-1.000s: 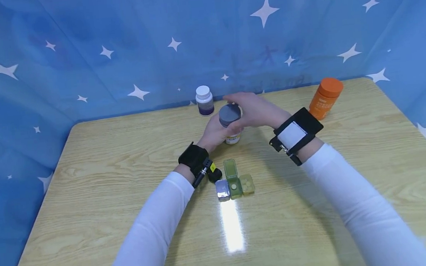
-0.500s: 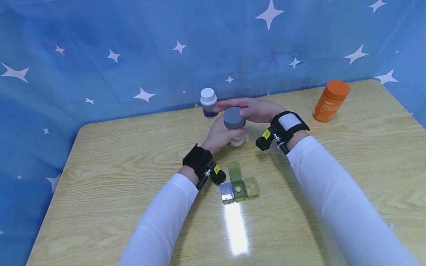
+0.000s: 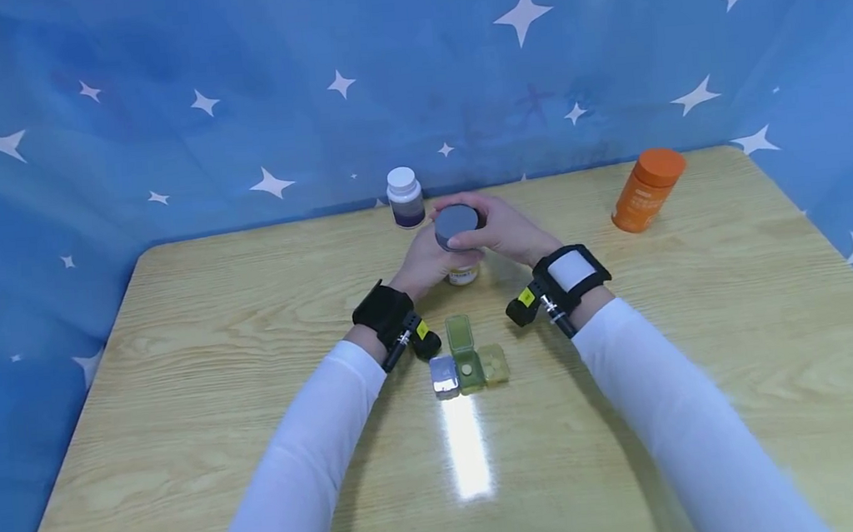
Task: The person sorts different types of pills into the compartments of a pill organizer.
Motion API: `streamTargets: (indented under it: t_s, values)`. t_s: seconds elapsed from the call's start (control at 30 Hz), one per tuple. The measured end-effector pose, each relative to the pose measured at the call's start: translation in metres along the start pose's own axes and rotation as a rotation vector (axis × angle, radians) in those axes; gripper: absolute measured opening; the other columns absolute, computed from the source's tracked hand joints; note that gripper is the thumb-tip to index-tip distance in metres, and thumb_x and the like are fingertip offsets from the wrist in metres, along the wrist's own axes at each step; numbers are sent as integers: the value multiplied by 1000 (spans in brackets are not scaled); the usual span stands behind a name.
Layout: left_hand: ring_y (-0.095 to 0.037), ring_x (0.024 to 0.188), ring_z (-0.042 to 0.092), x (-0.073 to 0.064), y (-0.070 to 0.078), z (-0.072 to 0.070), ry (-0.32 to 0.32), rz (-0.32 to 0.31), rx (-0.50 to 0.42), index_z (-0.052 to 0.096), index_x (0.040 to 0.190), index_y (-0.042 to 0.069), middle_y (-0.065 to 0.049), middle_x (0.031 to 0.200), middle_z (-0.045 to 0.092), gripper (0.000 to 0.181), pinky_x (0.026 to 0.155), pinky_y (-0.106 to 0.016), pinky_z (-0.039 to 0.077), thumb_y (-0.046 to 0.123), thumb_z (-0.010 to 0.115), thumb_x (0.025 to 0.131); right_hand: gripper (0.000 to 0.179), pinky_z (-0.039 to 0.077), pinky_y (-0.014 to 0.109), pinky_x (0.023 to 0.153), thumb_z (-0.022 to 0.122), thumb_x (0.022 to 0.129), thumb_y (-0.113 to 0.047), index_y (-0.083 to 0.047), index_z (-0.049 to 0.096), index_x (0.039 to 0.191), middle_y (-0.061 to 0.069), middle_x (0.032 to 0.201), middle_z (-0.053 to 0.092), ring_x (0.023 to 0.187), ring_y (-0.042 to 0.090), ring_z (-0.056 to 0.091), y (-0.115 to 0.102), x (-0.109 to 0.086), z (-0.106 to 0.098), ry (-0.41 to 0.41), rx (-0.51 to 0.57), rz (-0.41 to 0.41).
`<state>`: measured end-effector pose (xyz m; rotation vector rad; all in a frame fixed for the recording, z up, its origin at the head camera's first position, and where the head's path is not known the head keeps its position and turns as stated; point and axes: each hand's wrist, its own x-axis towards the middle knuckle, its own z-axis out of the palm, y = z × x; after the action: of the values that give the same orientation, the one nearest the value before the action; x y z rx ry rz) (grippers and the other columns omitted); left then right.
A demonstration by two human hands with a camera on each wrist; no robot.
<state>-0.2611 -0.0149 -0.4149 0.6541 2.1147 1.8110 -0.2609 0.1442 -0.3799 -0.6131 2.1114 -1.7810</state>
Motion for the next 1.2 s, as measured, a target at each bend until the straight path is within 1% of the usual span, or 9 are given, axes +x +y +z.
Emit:
streamTargets:
  t_s: [0.23, 0.33, 0.47, 0.57, 0.63, 0.8, 0.93, 1.03, 1.2]
  values:
    - [-30, 124, 44, -9, 12, -9, 41, -10, -18, 38, 137, 1, -19, 135, 45, 60, 105, -36, 38, -5, 60, 81, 56, 42, 40, 96, 73, 79, -23, -5, 48, 126, 13, 129, 51, 115, 27, 49, -14, -3, 45, 444, -277, 3]
    - [-33, 126, 42, -16, 25, -10, 53, -34, -29, 37, 137, -2, -21, 136, 43, 59, 106, -39, 36, -8, 56, 82, 59, 43, 41, 94, 73, 78, -26, -2, 45, 125, 16, 127, 52, 114, 29, 51, -18, -4, 56, 527, -341, -10]
    - [-34, 125, 42, -19, 26, -11, 47, -42, -41, 36, 137, -2, -22, 136, 42, 60, 106, -40, 36, -10, 55, 81, 60, 43, 42, 93, 73, 78, -27, -1, 45, 125, 17, 126, 52, 113, 30, 51, -19, -5, 58, 529, -358, -20]
    - [-32, 123, 44, -14, 19, -11, 23, -37, -26, 37, 137, 1, -20, 135, 44, 58, 104, -39, 38, -5, 59, 83, 59, 43, 42, 95, 71, 80, -28, -4, 45, 127, 14, 129, 50, 116, 29, 50, -16, -5, 47, 444, -340, -12]
    - [-30, 122, 46, -10, 12, -11, 11, -40, -9, 37, 138, 4, -17, 134, 46, 60, 103, -38, 39, 1, 62, 84, 59, 39, 42, 101, 65, 85, -30, -6, 40, 133, 13, 135, 47, 123, 28, 45, -14, -5, 34, 322, -268, -8]
    - [-24, 121, 48, -2, 0, -7, 9, -49, 26, 39, 138, 11, -11, 133, 49, 65, 104, -35, 37, 10, 69, 80, 85, 14, 49, 116, 53, 86, -55, -7, 19, 147, 13, 153, 22, 143, 28, 15, -7, 9, -9, -166, 57, 26]
    - [-22, 119, 50, -2, -1, -3, -3, -47, 43, 43, 135, 12, -9, 132, 51, 63, 104, -36, 38, 11, 70, 78, 109, 8, 51, 116, 69, 71, -57, -4, 12, 148, 14, 156, 7, 144, 30, 2, 1, 24, -30, -510, 170, 68]
    - [-22, 117, 51, -2, 1, -2, 2, -39, 56, 46, 133, 11, -9, 130, 53, 61, 103, -35, 38, 12, 70, 77, 113, 12, 47, 116, 78, 66, -49, -6, 14, 148, 14, 156, 7, 144, 28, 4, 2, 29, -35, -606, 170, 87]
    - [-21, 116, 51, -1, 0, -1, 15, -36, 37, 47, 131, 9, -10, 128, 54, 59, 103, -33, 38, 11, 70, 76, 98, 26, 37, 111, 80, 65, -44, -7, 33, 143, 16, 151, 24, 137, 22, 27, 2, 29, -34, -593, 145, 72]
